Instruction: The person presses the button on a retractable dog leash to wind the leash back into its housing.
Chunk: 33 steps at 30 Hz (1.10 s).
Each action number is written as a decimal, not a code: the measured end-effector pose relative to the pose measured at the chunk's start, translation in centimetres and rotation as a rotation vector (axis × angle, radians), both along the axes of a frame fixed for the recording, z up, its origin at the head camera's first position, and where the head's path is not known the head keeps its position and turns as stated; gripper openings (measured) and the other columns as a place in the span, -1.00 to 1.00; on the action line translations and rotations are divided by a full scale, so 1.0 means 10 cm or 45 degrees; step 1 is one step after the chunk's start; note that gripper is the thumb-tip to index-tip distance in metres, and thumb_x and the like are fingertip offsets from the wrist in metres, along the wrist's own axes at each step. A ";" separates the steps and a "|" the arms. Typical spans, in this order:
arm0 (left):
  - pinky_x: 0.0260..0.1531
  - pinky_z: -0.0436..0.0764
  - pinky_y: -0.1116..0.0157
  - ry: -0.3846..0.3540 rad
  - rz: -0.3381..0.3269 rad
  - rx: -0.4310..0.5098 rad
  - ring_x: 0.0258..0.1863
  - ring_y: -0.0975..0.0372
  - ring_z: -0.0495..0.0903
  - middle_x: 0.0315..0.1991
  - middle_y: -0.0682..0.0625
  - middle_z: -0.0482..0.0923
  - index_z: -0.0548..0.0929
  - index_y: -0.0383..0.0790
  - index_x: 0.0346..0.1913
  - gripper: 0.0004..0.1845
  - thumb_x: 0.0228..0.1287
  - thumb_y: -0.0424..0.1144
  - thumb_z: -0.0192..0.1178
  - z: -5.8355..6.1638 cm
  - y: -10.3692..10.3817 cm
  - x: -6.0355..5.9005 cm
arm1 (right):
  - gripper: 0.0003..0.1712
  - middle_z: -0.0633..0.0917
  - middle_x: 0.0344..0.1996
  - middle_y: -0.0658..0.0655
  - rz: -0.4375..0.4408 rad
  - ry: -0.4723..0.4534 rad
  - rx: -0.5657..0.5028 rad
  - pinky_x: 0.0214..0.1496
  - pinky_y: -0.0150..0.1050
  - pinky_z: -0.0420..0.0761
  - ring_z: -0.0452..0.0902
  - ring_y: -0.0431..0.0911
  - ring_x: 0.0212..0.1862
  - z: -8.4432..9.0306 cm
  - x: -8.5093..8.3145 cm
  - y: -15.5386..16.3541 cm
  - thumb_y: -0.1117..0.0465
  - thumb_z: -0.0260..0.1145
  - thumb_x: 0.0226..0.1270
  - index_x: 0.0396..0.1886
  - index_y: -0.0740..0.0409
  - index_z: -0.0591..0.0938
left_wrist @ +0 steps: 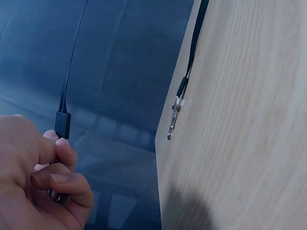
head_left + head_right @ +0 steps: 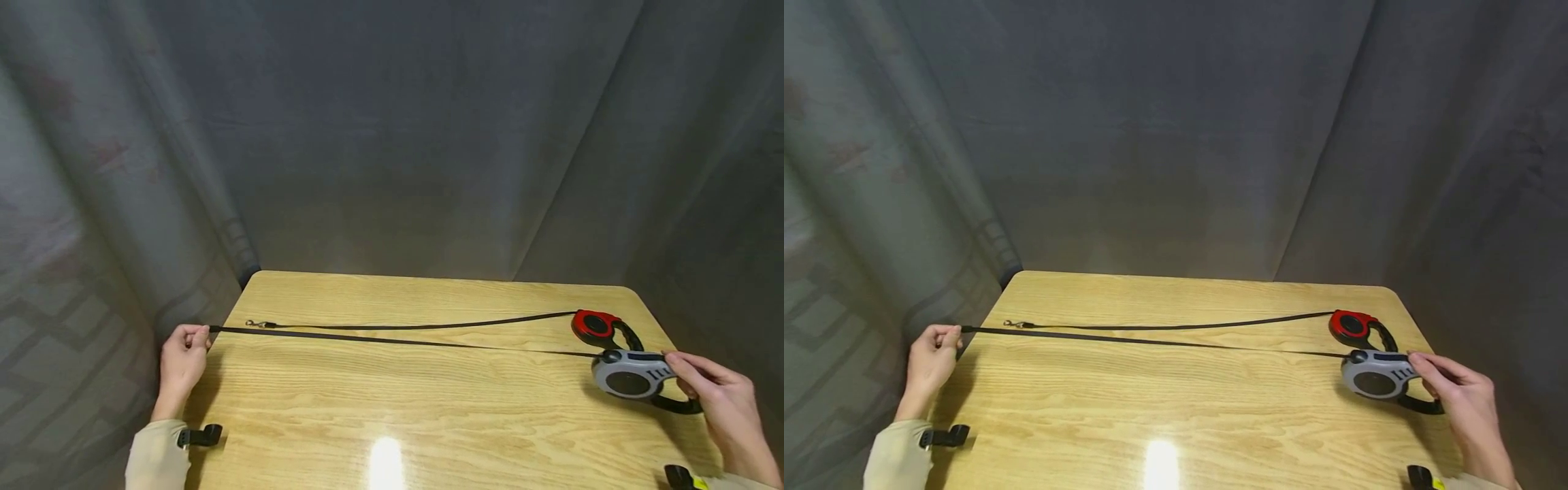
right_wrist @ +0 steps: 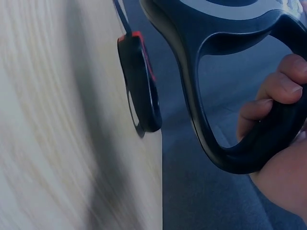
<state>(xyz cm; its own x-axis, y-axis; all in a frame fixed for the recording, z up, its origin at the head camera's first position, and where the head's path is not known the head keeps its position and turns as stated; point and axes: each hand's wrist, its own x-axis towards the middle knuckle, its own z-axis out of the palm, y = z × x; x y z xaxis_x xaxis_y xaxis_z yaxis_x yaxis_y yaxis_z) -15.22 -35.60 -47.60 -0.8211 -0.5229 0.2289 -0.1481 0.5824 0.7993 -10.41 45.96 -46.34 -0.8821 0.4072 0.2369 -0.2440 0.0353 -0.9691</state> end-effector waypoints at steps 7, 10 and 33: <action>-0.44 0.33 0.45 0.009 -0.017 0.010 -0.54 0.47 0.35 -0.58 0.43 0.39 0.58 -0.39 -0.09 -0.76 0.65 -0.22 0.13 0.04 0.02 -0.02 | -0.70 0.68 -0.57 -0.13 0.046 0.096 -0.002 -0.41 -0.16 0.01 0.26 -0.17 -0.61 0.04 -0.04 -0.05 0.57 0.30 0.44 -0.27 0.19 0.86; -0.46 0.33 0.45 0.017 -0.018 0.002 -0.55 0.46 0.35 -0.58 0.42 0.38 0.57 -0.39 -0.10 -0.76 0.65 -0.22 0.12 0.07 0.03 -0.03 | -0.69 0.68 -0.57 -0.12 0.063 0.105 -0.016 -0.41 -0.16 0.01 0.27 -0.17 -0.60 0.04 -0.04 -0.06 0.58 0.29 0.44 -0.27 0.20 0.86; -0.48 0.32 0.43 0.037 -0.037 -0.020 -0.57 0.42 0.33 -0.56 0.36 0.39 0.60 -0.41 -0.08 -0.76 0.65 -0.23 0.14 0.14 0.09 -0.04 | -0.66 0.78 -0.48 -0.16 0.130 0.081 -0.007 -0.46 -0.18 0.09 0.34 -0.20 -0.58 0.05 -0.08 -0.15 0.58 0.31 0.44 -0.21 0.14 0.89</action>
<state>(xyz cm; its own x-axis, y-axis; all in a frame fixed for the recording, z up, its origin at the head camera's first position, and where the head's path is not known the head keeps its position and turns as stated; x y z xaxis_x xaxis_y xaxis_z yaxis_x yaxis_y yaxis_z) -15.63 -34.66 -46.18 -0.8287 -0.4954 0.2605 -0.1081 0.5984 0.7939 -11.25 44.43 -45.86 -0.9024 0.3174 0.2916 -0.3068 0.0020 -0.9518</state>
